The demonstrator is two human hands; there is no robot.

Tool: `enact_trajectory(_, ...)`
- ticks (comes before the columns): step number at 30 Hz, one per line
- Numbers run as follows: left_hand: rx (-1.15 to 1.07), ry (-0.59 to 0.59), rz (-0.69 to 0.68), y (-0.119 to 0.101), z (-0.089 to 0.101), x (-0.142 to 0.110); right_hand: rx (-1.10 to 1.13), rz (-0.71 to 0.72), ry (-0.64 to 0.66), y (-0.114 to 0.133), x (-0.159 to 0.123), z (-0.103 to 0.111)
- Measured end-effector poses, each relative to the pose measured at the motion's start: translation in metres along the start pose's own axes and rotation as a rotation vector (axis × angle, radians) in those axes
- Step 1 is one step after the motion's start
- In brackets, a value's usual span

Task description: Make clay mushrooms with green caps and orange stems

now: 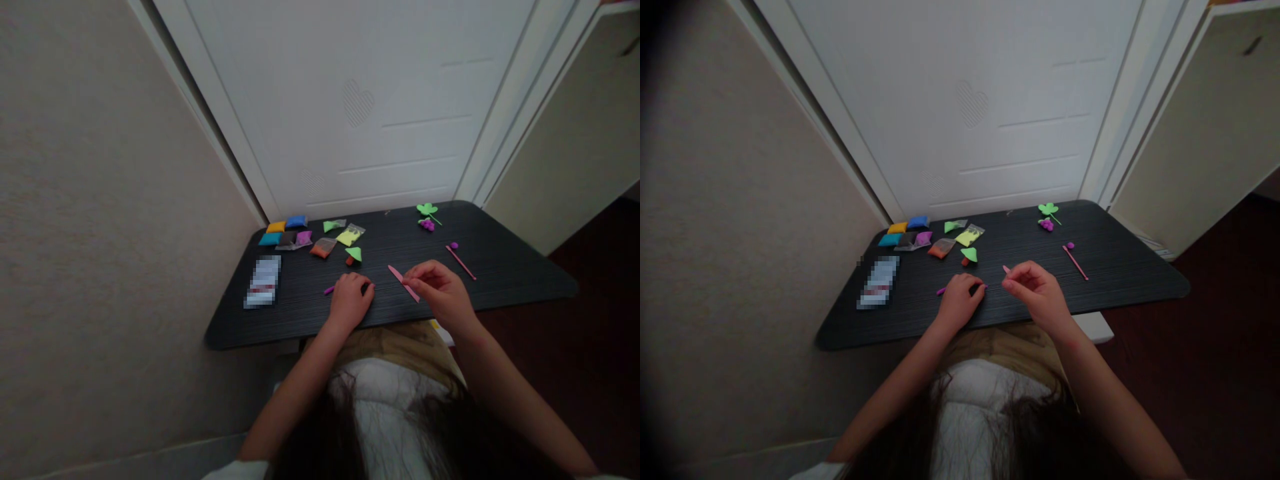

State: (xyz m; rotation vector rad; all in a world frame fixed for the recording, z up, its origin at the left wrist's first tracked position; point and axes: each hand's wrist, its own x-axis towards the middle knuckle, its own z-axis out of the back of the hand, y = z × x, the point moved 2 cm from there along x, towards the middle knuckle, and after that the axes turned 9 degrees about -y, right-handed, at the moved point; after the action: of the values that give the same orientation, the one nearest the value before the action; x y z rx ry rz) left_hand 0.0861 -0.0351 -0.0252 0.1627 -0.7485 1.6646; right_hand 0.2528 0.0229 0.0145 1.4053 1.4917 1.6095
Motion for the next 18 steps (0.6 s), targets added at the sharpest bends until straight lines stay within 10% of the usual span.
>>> enact_trajectory(18,0.0,-0.007,0.004,-0.0003,0.0006,0.0001,-0.03,0.035,0.008,0.0006,-0.0023,-0.0001)
